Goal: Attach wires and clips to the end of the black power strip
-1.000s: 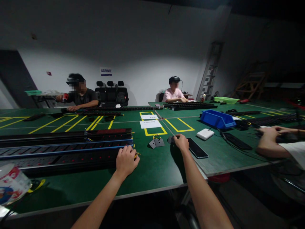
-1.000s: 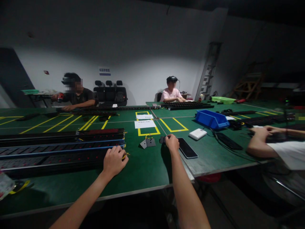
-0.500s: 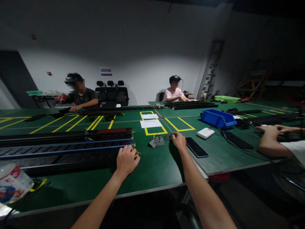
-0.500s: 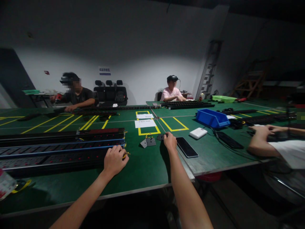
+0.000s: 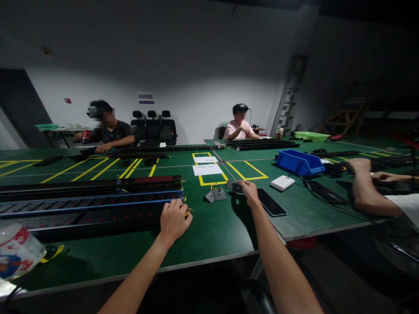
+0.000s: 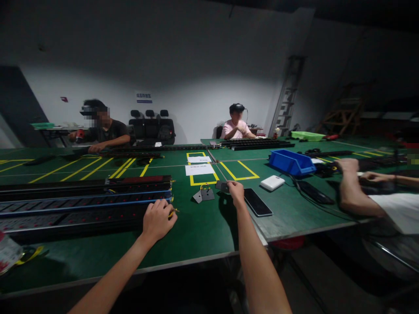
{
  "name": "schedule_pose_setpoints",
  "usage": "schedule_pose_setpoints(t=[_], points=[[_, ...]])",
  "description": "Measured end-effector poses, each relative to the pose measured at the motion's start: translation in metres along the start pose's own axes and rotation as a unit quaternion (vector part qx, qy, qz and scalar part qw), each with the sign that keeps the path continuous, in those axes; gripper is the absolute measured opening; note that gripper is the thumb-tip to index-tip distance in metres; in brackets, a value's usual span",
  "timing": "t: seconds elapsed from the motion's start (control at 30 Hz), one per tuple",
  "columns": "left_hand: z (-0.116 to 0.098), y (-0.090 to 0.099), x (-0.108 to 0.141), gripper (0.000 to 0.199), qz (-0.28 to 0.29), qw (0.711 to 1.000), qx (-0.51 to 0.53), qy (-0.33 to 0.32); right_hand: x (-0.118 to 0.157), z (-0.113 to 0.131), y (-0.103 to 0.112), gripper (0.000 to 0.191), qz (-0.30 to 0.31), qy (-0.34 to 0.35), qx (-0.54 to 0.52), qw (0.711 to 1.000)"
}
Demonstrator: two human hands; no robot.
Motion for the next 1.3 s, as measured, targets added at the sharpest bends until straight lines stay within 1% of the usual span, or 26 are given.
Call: schedule_pose_setpoints(t=[0.1, 0.17, 0.23, 0.3, 0.4, 0.5, 0.63, 0.77, 0.83, 1.0, 1.2, 1.3], points=[[0.000, -0.001, 0.000, 0.021, 0.002, 1.000, -0.003, -0.002, 0.006, 0.000, -0.012, 0.032, 0.062, -0.010, -0.049, 0.997], [0.000, -0.001, 0.000, 0.021, 0.004, 1.000, -0.005, -0.003, 0.009, -0.001, -0.014, 0.032, 0.077, -0.013, -0.041, 0.996], [0.000, -0.002, 0.000, 0.021, 0.006, 1.000, -0.009, -0.004, 0.008, -0.001, -0.012, 0.032, 0.071, -0.004, -0.006, 0.997], [0.000, -0.002, 0.000, 0.021, 0.007, 1.000, -0.013, -0.004, 0.006, 0.002, -0.009, 0.031, 0.059, 0.020, 0.053, 0.997], [0.000, -0.002, 0.000, 0.022, 0.008, 1.000, -0.013, -0.003, 0.003, 0.006, -0.006, 0.024, 0.041, 0.055, 0.150, 0.986], [0.000, -0.001, -0.001, 0.022, 0.007, 1.000, -0.008, -0.003, 0.003, 0.005, -0.005, 0.017, 0.038, 0.063, 0.203, 0.976], [0.000, -0.001, 0.000, 0.022, 0.007, 1.000, -0.003, -0.004, 0.005, 0.003, -0.008, 0.012, 0.049, 0.060, 0.227, 0.971], [0.000, 0.000, -0.001, 0.022, 0.006, 1.000, -0.003, -0.003, 0.007, 0.002, -0.011, 0.007, 0.058, 0.058, 0.215, 0.973], [0.000, 0.000, -0.001, 0.022, 0.005, 1.000, -0.002, -0.004, 0.008, 0.004, -0.013, 0.008, 0.066, 0.067, 0.228, 0.969], [-0.001, 0.001, -0.001, 0.022, -0.003, 1.000, -0.005, -0.004, 0.012, 0.006, -0.025, 0.016, 0.108, 0.086, 0.286, 0.948], [-0.001, 0.000, -0.001, 0.022, -0.003, 1.000, -0.008, -0.005, 0.013, 0.010, -0.030, 0.015, 0.102, 0.120, 0.286, 0.945], [0.000, -0.001, -0.001, 0.022, 0.001, 1.000, -0.011, -0.003, 0.012, 0.009, -0.030, 0.015, 0.106, 0.125, 0.276, 0.947]])
Point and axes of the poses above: each hand's wrist, its own x-axis away from the middle knuckle, its own y-axis out of the back of the hand, z = x × y, the point moved 10 cm from there along -x, towards the middle knuckle, and after that the axes turned 9 degrees about x, right-handed, at the moved point
